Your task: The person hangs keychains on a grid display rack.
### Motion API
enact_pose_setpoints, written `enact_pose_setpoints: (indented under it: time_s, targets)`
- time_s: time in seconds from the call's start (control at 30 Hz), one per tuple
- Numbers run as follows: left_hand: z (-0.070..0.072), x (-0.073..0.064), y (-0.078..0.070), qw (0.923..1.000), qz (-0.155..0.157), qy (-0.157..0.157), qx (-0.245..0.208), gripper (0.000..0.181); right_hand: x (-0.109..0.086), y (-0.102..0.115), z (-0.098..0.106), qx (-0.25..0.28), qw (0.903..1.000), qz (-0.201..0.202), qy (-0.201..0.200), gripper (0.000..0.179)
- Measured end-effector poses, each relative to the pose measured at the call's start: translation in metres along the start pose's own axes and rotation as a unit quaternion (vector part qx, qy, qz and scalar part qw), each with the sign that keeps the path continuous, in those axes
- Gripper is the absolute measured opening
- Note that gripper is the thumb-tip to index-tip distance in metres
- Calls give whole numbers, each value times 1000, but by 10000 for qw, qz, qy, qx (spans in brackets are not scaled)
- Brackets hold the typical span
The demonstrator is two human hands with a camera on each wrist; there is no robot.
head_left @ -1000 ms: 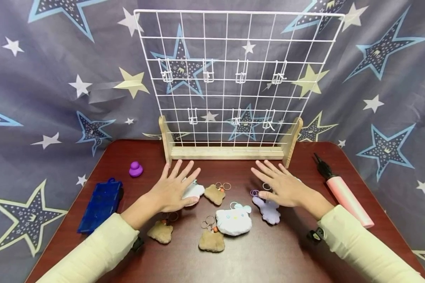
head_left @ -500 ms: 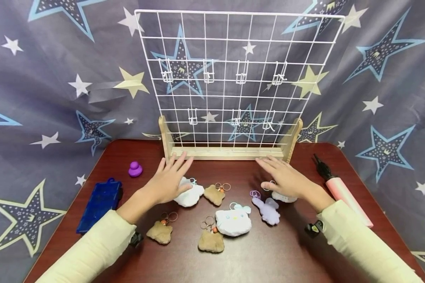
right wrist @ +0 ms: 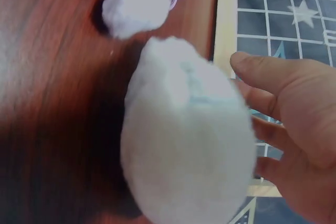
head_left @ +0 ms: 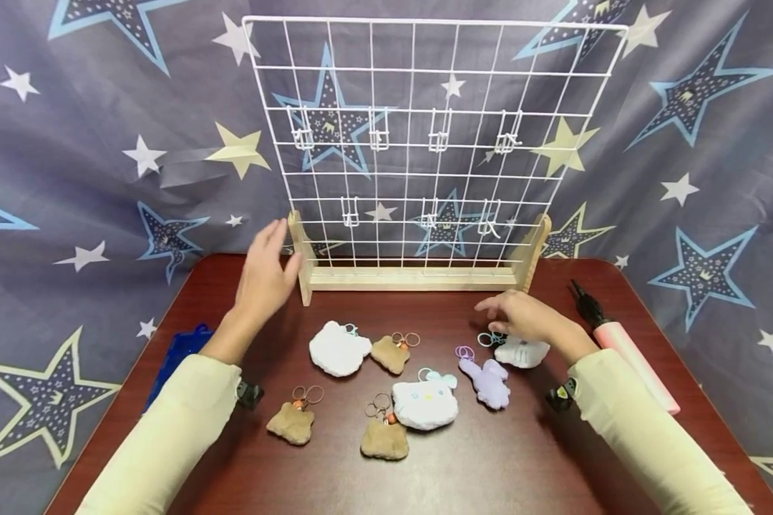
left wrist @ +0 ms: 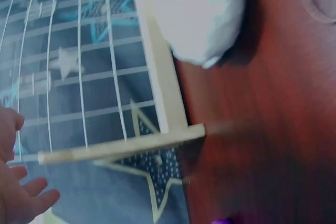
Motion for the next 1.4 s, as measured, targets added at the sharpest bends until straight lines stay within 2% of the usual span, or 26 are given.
enact_pose_setpoints:
  time_s: [0.07,0.13,0.3,0.47,0.63,0.93,1.4]
  targets:
    - [7,8,9,9992,208,-301,-156,63,2,-4,-3,98,9998,4,155,36]
    - [10,15,16,9978,359,-474,-285,62,3,-8,-6,136,9996,9,253,33]
    - [5,29,25,9957,574,-575,-444,63,6,-16,-20,189,9981,-76,586,30]
    - [-6,35,27,9927,794,-662,-628,60,9,-15,-34,121,9958,52,903,32]
    - [-13,37,24,9892,965,-742,-811,56,10,-15,-38,-57,9962,-22,874,30]
    - [-14,41,27,9893,1057,-784,-626,44,11,-16,-36,-268,9966,62,774,28]
    - [-14,46,36,9873,1140,-976,-515,39,11,-15,-34,59,9965,-40,830,25]
Point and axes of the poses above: each hand's wrist, its own x-axis towards the middle knuckle, its own z-axis out of the back of the hand, y = z × x, the point moved 6 cm from there along x, towards the middle knuckle, and after that the axes turned 4 degrees about -y, right-handed, at the moved point
